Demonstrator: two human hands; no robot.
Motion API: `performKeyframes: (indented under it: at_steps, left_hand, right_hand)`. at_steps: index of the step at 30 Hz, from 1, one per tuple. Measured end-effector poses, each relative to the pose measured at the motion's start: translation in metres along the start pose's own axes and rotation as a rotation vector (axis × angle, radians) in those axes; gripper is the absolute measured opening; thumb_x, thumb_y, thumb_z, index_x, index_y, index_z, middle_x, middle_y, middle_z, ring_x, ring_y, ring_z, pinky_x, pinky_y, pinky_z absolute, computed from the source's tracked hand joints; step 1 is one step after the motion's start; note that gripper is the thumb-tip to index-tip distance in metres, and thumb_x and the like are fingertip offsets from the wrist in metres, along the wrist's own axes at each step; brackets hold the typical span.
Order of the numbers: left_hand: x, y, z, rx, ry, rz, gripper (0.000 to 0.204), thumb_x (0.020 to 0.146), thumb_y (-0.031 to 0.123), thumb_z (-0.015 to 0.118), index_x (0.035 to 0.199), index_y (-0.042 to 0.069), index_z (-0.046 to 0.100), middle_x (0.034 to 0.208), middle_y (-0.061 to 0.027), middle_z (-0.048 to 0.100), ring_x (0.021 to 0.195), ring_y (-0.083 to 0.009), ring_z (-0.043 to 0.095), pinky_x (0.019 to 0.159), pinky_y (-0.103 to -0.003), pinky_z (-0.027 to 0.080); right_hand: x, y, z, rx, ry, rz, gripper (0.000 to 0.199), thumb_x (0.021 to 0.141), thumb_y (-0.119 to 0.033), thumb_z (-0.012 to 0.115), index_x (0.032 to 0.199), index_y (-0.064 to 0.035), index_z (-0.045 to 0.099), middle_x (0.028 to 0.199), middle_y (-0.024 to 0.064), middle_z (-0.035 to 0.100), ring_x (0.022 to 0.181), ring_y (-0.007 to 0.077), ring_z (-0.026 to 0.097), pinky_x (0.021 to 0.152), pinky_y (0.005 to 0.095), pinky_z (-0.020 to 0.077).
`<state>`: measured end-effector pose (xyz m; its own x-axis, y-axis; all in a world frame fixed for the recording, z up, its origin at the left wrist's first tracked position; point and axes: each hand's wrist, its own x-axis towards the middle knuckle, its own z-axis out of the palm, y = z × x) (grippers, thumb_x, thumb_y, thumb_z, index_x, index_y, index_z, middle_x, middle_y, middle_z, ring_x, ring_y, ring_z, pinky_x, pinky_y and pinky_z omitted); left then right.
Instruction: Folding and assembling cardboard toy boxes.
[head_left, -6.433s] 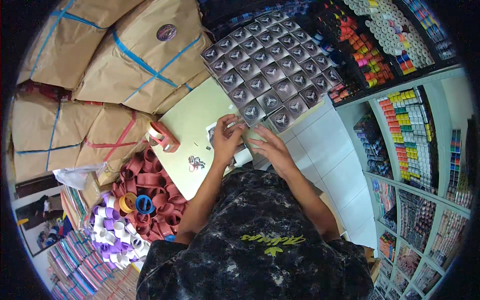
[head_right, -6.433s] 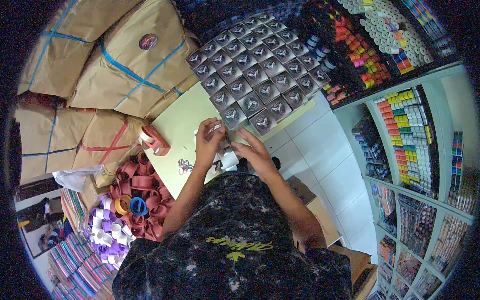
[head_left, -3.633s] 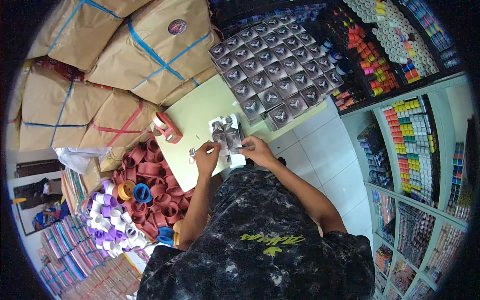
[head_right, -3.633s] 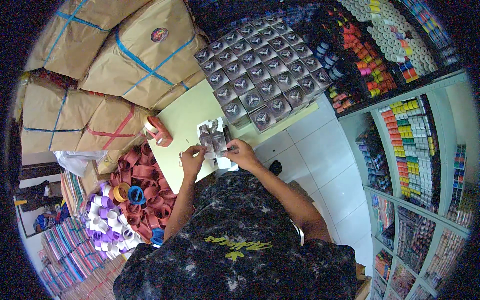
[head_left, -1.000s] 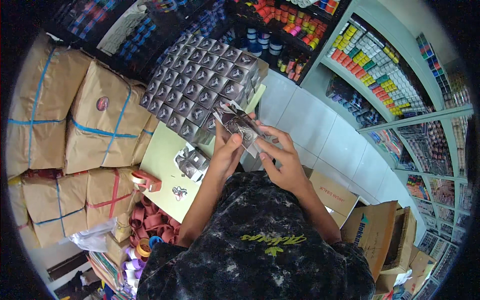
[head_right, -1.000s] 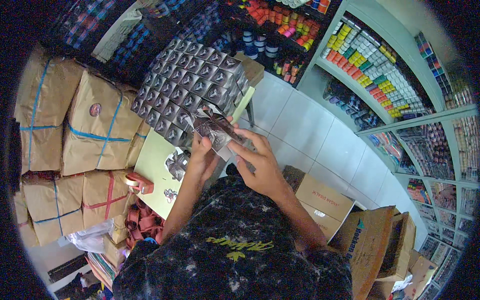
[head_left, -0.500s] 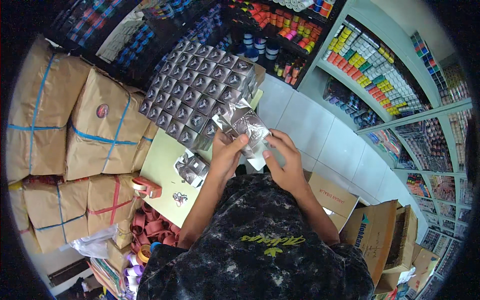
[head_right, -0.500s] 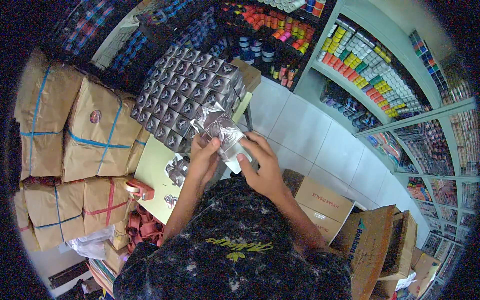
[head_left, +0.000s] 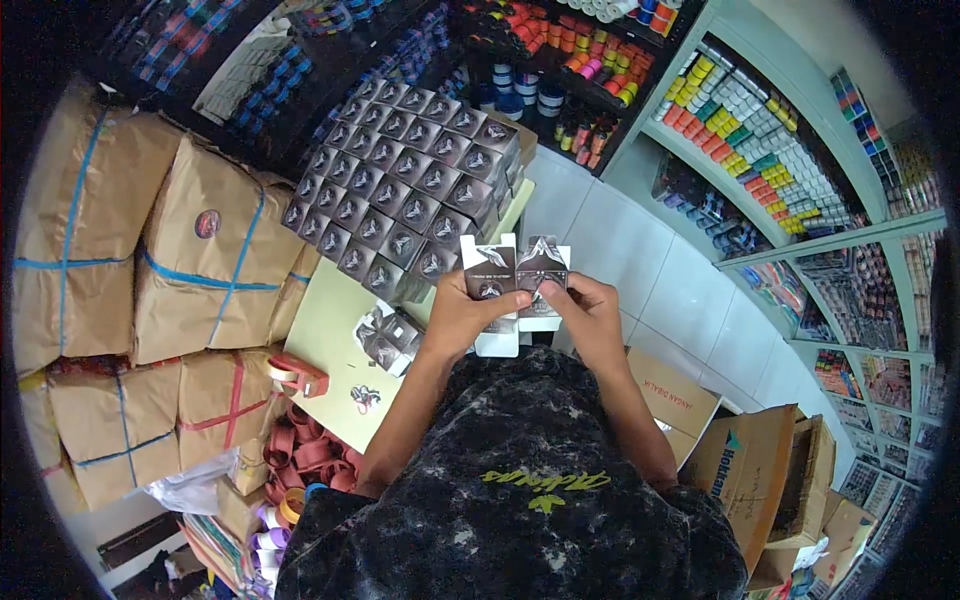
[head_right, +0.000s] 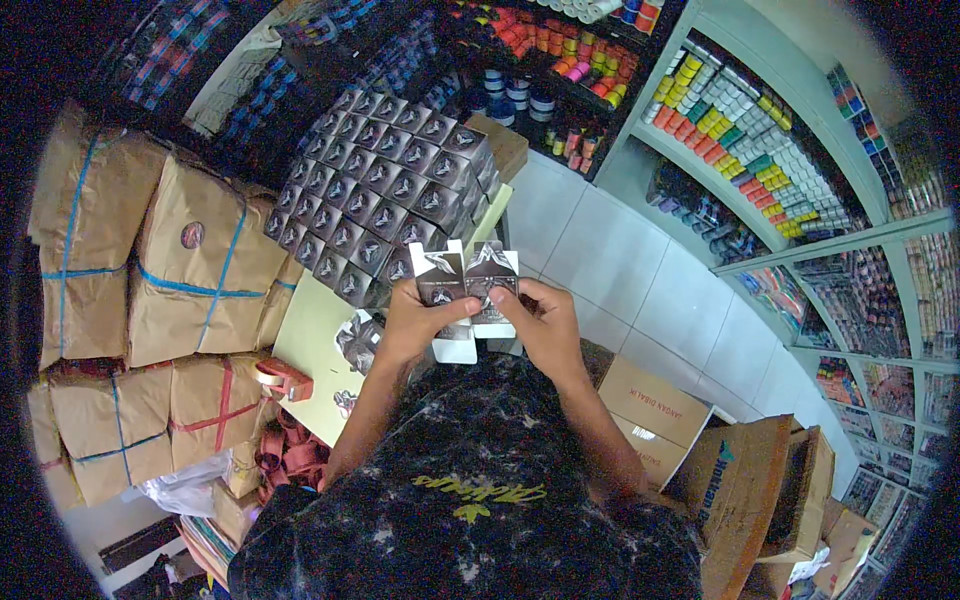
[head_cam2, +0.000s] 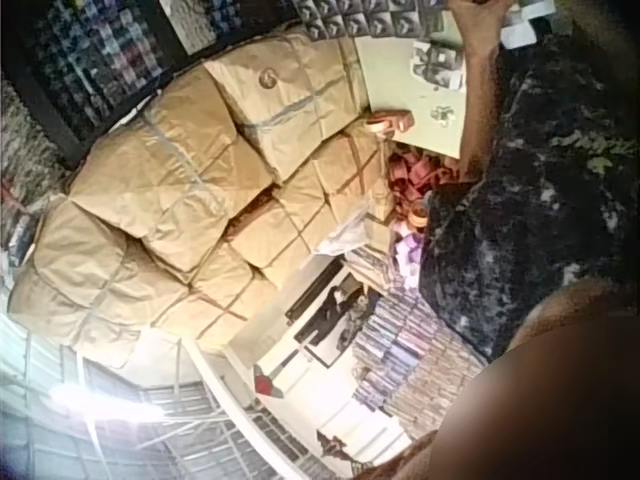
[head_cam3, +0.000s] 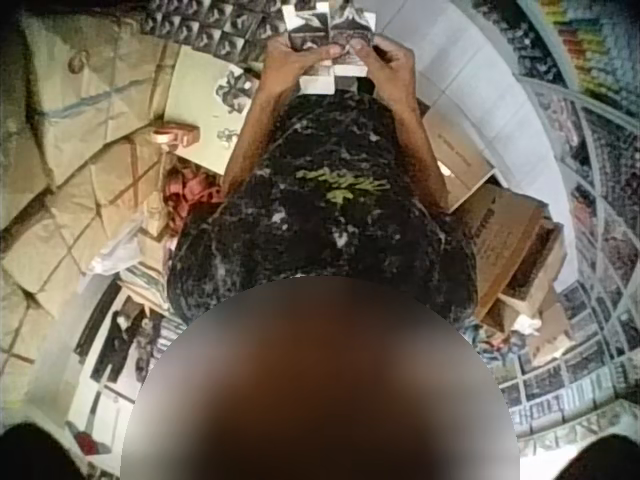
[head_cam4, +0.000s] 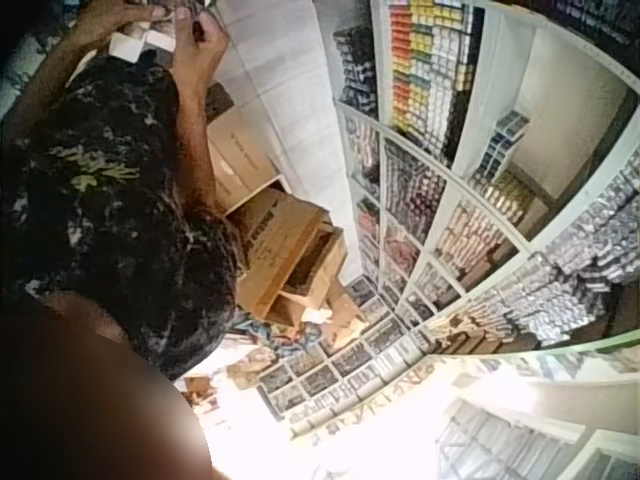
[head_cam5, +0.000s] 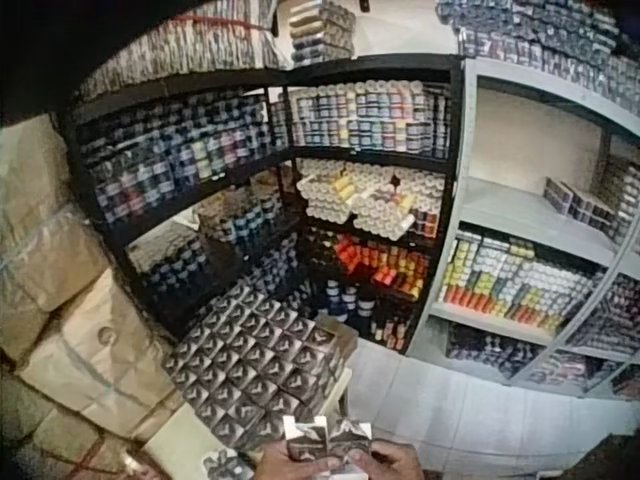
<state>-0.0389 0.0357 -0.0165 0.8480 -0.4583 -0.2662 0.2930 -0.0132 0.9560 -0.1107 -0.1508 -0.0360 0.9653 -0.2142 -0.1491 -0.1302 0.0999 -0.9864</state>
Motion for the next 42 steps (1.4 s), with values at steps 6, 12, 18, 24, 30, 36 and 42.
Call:
performKeyframes:
  at_steps: [6,12,18,24,30,36,42]
  left_hand:
    - [0.003,-0.010,-0.007,-0.053,0.014,0.052,0.019,0.092,0.016,0.076,0.103,0.001,0.075,0.090,-0.0019,0.075,0.075,-0.0057,0.063,0.067,-0.024,0.052]
    - [0.002,-0.011,-0.005,0.065,0.099,0.054,0.020,0.093,0.017,0.075,0.103,-0.001,0.074,0.090,-0.0013,0.074,0.074,-0.0053,0.062,0.067,-0.025,0.052]
    - [0.005,-0.016,0.000,-0.156,0.117,0.019,0.021,0.093,0.018,0.076,0.101,-0.001,0.073,0.090,-0.0009,0.073,0.077,-0.0048,0.062,0.068,-0.023,0.050]
    - [0.005,-0.018,-0.001,-0.248,0.113,0.030,0.020,0.094,0.015,0.075,0.104,-0.002,0.072,0.094,-0.0026,0.073,0.078,-0.0060,0.063,0.071,-0.025,0.052]
    - [0.003,-0.015,0.004,-0.146,0.182,0.048,0.019,0.094,0.013,0.074,0.107,-0.001,0.073,0.091,-0.0012,0.073,0.077,-0.0048,0.062,0.068,-0.024,0.051]
    - [0.009,-0.023,0.003,-0.128,0.202,0.016,0.022,0.093,0.017,0.076,0.105,-0.001,0.072,0.090,-0.0006,0.072,0.077,-0.0048,0.061,0.069,-0.024,0.050]
    - [0.003,-0.010,0.005,-0.074,0.160,0.079,0.040,0.095,0.019,0.073,0.126,-0.002,0.058,0.109,-0.0054,0.068,0.096,-0.0102,0.062,0.085,-0.028,0.050]
  right_hand:
    - [0.003,0.000,0.003,0.000,0.030,-0.017,0.023,0.096,-0.018,0.073,0.086,0.0021,0.073,0.069,-0.0079,0.055,0.064,0.0014,0.042,0.053,0.0238,0.0326]
    - [0.004,-0.006,0.005,-0.112,0.027,-0.038,0.021,0.096,-0.017,0.073,0.088,0.0025,0.074,0.071,-0.0070,0.058,0.064,0.0019,0.043,0.053,0.0242,0.0327]
    - [0.011,-0.001,0.013,0.119,0.003,-0.015,0.020,0.097,-0.015,0.071,0.105,0.0026,0.072,0.085,-0.0030,0.067,0.075,0.0029,0.055,0.065,0.0217,0.0436]
    - [0.013,0.010,0.004,0.176,0.012,-0.028,0.022,0.098,-0.013,0.068,0.113,0.0035,0.070,0.091,-0.0005,0.069,0.081,0.0035,0.059,0.070,0.0218,0.0472]
    - [0.011,0.006,0.004,0.053,0.025,-0.007,0.018,0.099,-0.012,0.067,0.105,0.0031,0.073,0.082,-0.0039,0.068,0.074,0.0019,0.057,0.062,0.0208,0.0449]
    - [0.014,0.009,0.004,0.105,0.023,-0.007,0.022,0.099,-0.011,0.067,0.114,0.0037,0.070,0.091,0.0003,0.071,0.080,0.0039,0.060,0.070,0.0218,0.0485]
    - [0.013,0.015,0.004,0.080,-0.070,-0.071,0.043,0.100,-0.008,0.063,0.140,0.0054,0.053,0.118,0.0102,0.069,0.099,0.0098,0.064,0.089,0.0254,0.0511]
